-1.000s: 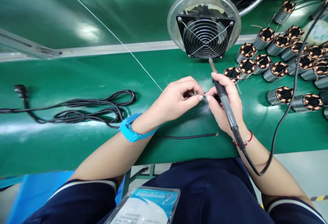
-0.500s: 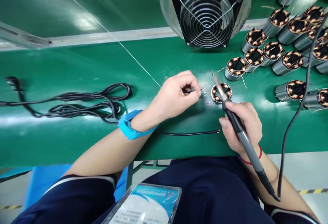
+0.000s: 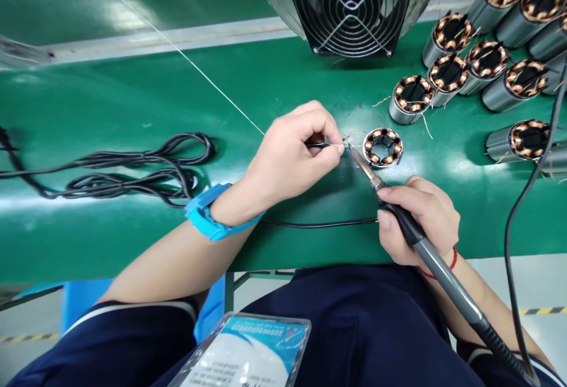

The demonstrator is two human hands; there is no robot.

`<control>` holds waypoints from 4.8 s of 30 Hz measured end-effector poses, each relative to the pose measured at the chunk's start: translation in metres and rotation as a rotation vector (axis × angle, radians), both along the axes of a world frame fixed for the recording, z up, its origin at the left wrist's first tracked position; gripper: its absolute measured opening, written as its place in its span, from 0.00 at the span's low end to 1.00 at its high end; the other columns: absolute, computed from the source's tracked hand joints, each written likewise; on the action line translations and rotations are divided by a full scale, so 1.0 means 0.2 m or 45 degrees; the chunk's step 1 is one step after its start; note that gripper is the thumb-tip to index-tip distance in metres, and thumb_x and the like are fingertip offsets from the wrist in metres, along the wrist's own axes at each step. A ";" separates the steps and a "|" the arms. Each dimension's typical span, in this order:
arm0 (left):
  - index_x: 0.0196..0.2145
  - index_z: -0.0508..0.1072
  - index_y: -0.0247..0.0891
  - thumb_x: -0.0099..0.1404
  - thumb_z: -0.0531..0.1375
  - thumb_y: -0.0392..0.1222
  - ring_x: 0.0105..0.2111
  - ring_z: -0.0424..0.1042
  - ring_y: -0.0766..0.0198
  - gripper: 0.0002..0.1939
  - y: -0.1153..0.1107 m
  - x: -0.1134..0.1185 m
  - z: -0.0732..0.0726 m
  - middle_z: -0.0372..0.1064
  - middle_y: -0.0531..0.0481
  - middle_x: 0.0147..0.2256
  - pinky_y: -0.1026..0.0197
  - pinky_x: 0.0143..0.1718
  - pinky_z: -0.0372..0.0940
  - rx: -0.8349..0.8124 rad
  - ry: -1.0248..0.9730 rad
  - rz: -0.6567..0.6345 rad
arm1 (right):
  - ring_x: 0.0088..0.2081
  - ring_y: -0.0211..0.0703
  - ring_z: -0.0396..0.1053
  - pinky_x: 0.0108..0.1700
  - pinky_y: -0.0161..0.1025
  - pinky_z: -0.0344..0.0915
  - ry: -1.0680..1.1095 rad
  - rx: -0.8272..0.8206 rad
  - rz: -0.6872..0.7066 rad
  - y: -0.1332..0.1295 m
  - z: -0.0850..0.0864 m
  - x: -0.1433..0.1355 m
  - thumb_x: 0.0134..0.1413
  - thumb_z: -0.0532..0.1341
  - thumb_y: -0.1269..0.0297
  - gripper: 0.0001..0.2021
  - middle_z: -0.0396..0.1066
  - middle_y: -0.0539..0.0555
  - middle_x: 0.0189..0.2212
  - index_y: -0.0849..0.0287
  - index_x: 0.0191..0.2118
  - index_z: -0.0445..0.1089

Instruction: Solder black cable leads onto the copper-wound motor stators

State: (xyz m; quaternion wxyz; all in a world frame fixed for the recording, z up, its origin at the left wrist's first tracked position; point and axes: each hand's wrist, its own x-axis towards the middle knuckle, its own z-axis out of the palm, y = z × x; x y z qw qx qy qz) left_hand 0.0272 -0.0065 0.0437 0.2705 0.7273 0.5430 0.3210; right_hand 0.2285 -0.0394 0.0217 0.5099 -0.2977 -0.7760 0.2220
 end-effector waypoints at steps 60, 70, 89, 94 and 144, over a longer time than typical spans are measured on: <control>0.24 0.69 0.36 0.58 0.56 0.30 0.27 0.65 0.69 0.07 0.01 -0.01 0.02 0.67 0.52 0.26 0.62 0.30 0.65 -0.168 -0.191 -0.058 | 0.41 0.50 0.72 0.48 0.53 0.69 -0.285 -0.168 -0.314 0.10 0.03 -0.13 0.60 0.60 0.64 0.23 0.73 0.49 0.35 0.43 0.59 0.58; 0.28 0.73 0.38 0.62 0.57 0.33 0.36 0.71 0.65 0.06 -0.02 -0.01 0.06 0.72 0.51 0.33 0.60 0.39 0.67 0.021 -0.108 -0.130 | 0.37 0.43 0.72 0.44 0.44 0.72 -0.123 -0.188 -0.221 0.11 0.04 -0.16 0.59 0.60 0.67 0.21 0.72 0.48 0.32 0.47 0.57 0.60; 0.26 0.66 0.36 0.57 0.54 0.27 0.27 0.62 0.69 0.07 -0.01 -0.02 0.03 0.65 0.52 0.30 0.62 0.33 0.64 0.023 0.008 -0.063 | 0.51 0.50 0.71 0.54 0.57 0.66 -0.374 -0.232 0.017 0.14 0.05 -0.04 0.57 0.60 0.70 0.27 0.75 0.51 0.45 0.49 0.61 0.56; 0.26 0.67 0.36 0.56 0.55 0.28 0.27 0.63 0.69 0.06 0.01 -0.02 0.01 0.65 0.52 0.29 0.61 0.35 0.66 -0.049 -0.069 -0.004 | 0.50 0.51 0.70 0.52 0.56 0.67 -0.434 -0.245 -0.022 0.15 0.04 -0.05 0.59 0.59 0.69 0.27 0.74 0.53 0.46 0.49 0.62 0.55; 0.23 0.62 0.38 0.54 0.57 0.27 0.26 0.63 0.69 0.09 -0.02 0.05 -0.01 0.64 0.52 0.25 0.62 0.29 0.62 -0.274 -0.297 0.146 | 0.21 0.37 0.60 0.20 0.38 0.59 0.026 0.126 -0.075 0.00 -0.02 0.02 0.52 0.61 0.69 0.13 0.70 0.50 0.24 0.60 0.44 0.73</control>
